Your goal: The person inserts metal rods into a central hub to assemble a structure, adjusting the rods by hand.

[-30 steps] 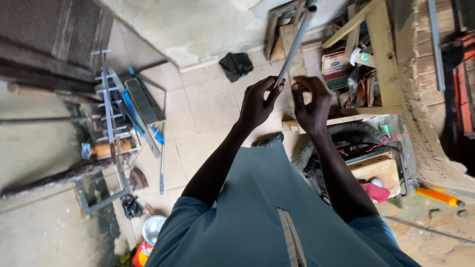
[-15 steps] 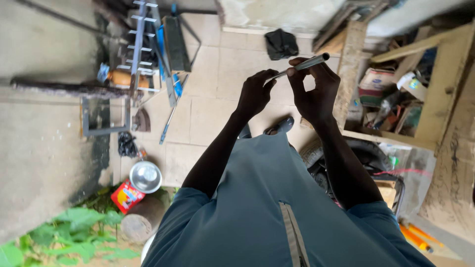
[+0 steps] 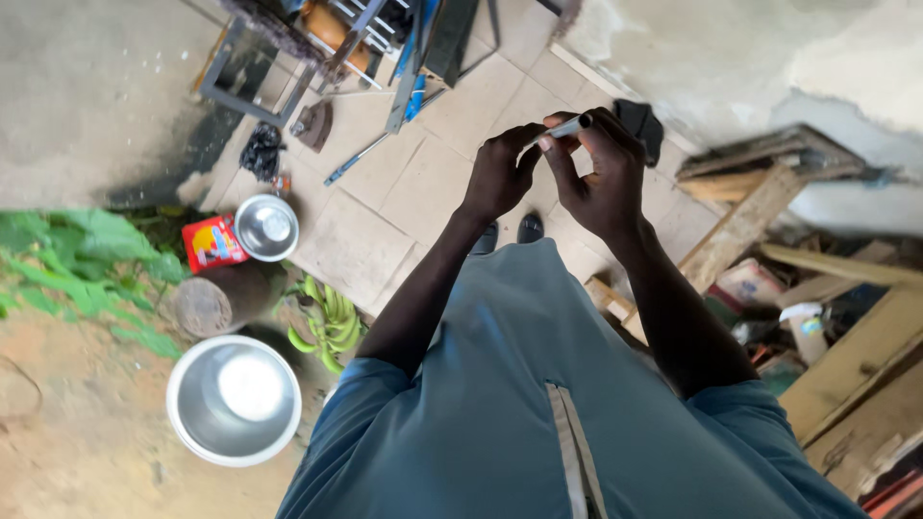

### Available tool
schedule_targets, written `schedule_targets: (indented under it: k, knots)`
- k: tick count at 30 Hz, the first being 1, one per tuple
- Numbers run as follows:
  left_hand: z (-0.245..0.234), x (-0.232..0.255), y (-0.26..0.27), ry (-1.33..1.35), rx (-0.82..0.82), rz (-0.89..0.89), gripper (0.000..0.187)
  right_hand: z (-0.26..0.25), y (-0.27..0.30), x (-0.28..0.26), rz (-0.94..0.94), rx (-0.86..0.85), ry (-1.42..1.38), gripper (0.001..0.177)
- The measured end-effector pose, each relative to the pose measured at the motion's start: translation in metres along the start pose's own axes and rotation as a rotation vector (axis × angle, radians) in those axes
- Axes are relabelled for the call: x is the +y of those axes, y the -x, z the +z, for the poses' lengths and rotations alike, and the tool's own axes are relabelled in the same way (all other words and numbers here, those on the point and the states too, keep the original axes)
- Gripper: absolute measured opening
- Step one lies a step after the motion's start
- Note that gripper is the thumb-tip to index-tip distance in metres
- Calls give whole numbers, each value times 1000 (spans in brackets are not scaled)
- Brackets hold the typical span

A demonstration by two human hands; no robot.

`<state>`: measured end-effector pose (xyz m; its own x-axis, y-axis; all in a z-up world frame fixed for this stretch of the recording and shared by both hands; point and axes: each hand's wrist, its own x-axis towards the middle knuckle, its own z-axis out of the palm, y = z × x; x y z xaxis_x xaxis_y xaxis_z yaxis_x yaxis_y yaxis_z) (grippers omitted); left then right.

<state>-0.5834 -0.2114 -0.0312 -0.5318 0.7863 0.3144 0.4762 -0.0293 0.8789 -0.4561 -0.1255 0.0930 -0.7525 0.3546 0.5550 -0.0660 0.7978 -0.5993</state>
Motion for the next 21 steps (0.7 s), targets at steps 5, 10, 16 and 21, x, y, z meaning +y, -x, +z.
schedule_targets:
  k: [5,10,16,21]
  knots:
    - [6,-24,-1,-71,117,-54,33,1,-19,12,-27,-183,-77,14]
    - [15,-41,-1,-179,234,-157,37,4,-30,29,-153,-274,-117,15]
    - [25,-49,6,-211,363,-231,50,7,-31,50,-125,-444,-80,16]
    - [19,-53,-1,-133,380,-315,59,24,-43,66,-190,-449,-109,20]
